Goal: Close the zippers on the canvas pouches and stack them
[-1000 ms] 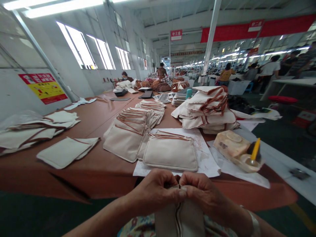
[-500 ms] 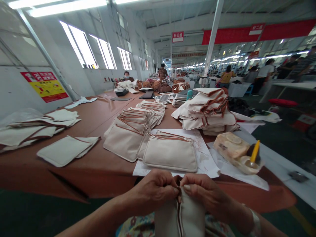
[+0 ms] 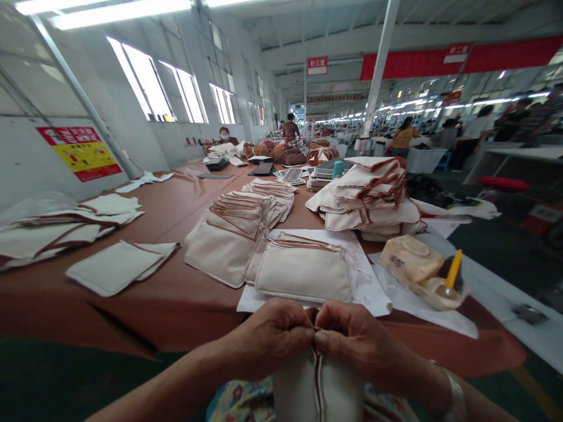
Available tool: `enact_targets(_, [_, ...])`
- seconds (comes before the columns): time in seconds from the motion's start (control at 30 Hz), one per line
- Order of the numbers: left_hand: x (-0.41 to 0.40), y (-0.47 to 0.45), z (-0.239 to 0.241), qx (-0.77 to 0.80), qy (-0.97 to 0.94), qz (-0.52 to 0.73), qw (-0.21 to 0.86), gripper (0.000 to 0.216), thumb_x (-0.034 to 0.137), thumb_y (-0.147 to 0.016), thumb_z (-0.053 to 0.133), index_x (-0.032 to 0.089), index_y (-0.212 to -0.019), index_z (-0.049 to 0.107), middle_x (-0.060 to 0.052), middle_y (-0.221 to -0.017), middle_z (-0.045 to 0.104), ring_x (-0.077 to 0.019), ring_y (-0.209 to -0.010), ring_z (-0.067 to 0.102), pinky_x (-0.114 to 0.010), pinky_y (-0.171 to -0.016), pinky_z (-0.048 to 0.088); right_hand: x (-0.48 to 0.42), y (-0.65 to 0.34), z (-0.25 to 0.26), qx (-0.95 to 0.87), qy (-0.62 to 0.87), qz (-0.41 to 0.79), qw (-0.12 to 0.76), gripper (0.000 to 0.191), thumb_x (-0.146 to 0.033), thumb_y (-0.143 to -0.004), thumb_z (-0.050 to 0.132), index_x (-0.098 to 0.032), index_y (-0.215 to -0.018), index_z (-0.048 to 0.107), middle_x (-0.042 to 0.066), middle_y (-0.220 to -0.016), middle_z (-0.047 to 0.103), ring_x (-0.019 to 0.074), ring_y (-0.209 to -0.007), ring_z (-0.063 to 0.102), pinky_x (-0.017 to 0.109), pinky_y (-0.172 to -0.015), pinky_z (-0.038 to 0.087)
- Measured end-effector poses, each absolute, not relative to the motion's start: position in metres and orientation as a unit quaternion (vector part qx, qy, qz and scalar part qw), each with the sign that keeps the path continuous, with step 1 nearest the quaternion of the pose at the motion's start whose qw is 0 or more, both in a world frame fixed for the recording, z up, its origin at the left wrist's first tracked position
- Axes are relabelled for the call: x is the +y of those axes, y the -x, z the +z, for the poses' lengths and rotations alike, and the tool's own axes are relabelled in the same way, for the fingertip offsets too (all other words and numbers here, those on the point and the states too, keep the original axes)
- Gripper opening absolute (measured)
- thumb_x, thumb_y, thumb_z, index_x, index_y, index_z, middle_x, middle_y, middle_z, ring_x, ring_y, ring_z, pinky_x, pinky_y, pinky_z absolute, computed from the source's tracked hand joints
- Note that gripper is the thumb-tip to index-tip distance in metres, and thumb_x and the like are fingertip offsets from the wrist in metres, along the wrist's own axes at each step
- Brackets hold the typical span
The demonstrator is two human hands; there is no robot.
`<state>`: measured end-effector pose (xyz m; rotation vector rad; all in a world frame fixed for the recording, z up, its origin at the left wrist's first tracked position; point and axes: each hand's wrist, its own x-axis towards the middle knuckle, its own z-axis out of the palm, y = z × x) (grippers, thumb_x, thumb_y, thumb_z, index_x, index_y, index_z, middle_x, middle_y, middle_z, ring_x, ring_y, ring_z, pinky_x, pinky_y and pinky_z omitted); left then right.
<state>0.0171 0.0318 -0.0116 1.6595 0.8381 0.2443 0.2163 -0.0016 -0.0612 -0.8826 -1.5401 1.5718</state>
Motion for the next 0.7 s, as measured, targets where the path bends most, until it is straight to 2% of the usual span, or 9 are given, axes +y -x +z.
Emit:
enact_targets(0.17, [0.038, -0.014, -0.021, 0.376, -0.674, 0.077, 0.632, 0.025, 0.034, -0.083, 0.064, 0.009, -0.077, 0.063, 0.004, -0.063, 0.041, -0.0073, -0.055, 0.026, -0.023, -0.048, 0.017, -0.001, -0.214, -0.066, -0.573, 0.348, 0.631, 0.390, 0.023, -0.033, -0.087, 0.068, -0.012, -0.083, 0.060, 0.003, -0.079, 0.062, 0.0120, -0.071, 0.047, 0.023, -0.063, 0.037])
enact_targets(0.4, [0.036, -0.016, -0.039, 0.428, -0.656, 0.082, 0.617, 0.017, 0.027, -0.076, 0.062, 0.010, -0.071, 0.061, 0.005, -0.058, 0.039, -0.0067, -0.051, 0.025, -0.025, -0.045, 0.014, -0.003, -0.213, -0.073, -0.609, 0.379, 0.570, 0.400, 0.012, -0.024, -0.087, 0.065, -0.013, -0.082, 0.064, 0.003, -0.079, 0.063, 0.0135, -0.072, 0.051, 0.023, -0.064, 0.040])
enact_targets(0.47, [0.035, -0.016, -0.040, 0.416, -0.665, 0.091, 0.614, 0.015, 0.025, -0.076, 0.058, 0.011, -0.070, 0.060, 0.005, -0.059, 0.038, -0.0069, -0.052, 0.025, -0.024, -0.045, 0.015, -0.004, -0.212, -0.073, -0.655, 0.354, 0.519, 0.420, 0.010, -0.021, -0.090, 0.061, -0.014, -0.084, 0.064, 0.002, -0.079, 0.063, 0.0139, -0.074, 0.053, 0.024, -0.066, 0.042])
enact_targets(0.53, [0.033, -0.016, -0.040, 0.406, -0.669, 0.095, 0.615, 0.012, 0.022, -0.074, 0.054, 0.012, -0.069, 0.058, 0.004, -0.061, 0.041, -0.0073, -0.053, 0.028, -0.024, -0.046, 0.017, -0.005, -0.212, -0.071, -0.733, 0.311, 0.418, 0.438, 0.012, -0.016, -0.093, 0.054, -0.015, -0.084, 0.062, 0.003, -0.080, 0.061, 0.0131, -0.073, 0.053, 0.023, -0.065, 0.041])
enact_targets(0.6, [0.031, -0.016, -0.038, 0.407, -0.662, 0.098, 0.622, 0.010, 0.020, -0.071, 0.051, 0.012, -0.068, 0.058, 0.003, -0.062, 0.043, -0.0076, -0.054, 0.031, -0.023, -0.047, 0.019, -0.007, -0.213, -0.070, -0.805, 0.270, 0.313, 0.425, 0.019, -0.010, -0.094, 0.046, -0.016, -0.085, 0.062, 0.004, -0.086, 0.060, 0.0134, -0.074, 0.053, 0.024, -0.064, 0.040])
enact_targets(0.7, [0.027, -0.016, -0.036, 0.420, -0.619, 0.110, 0.655, 0.012, 0.023, -0.066, 0.057, 0.011, -0.069, 0.061, 0.002, -0.060, 0.045, -0.0077, -0.052, 0.031, -0.023, -0.047, 0.020, -0.007, -0.217, -0.071, -0.851, 0.250, 0.247, 0.390, 0.023, -0.007, -0.093, 0.043, -0.017, -0.091, 0.064, 0.005, -0.089, 0.059, 0.0150, -0.077, 0.051, 0.026, -0.063, 0.038])
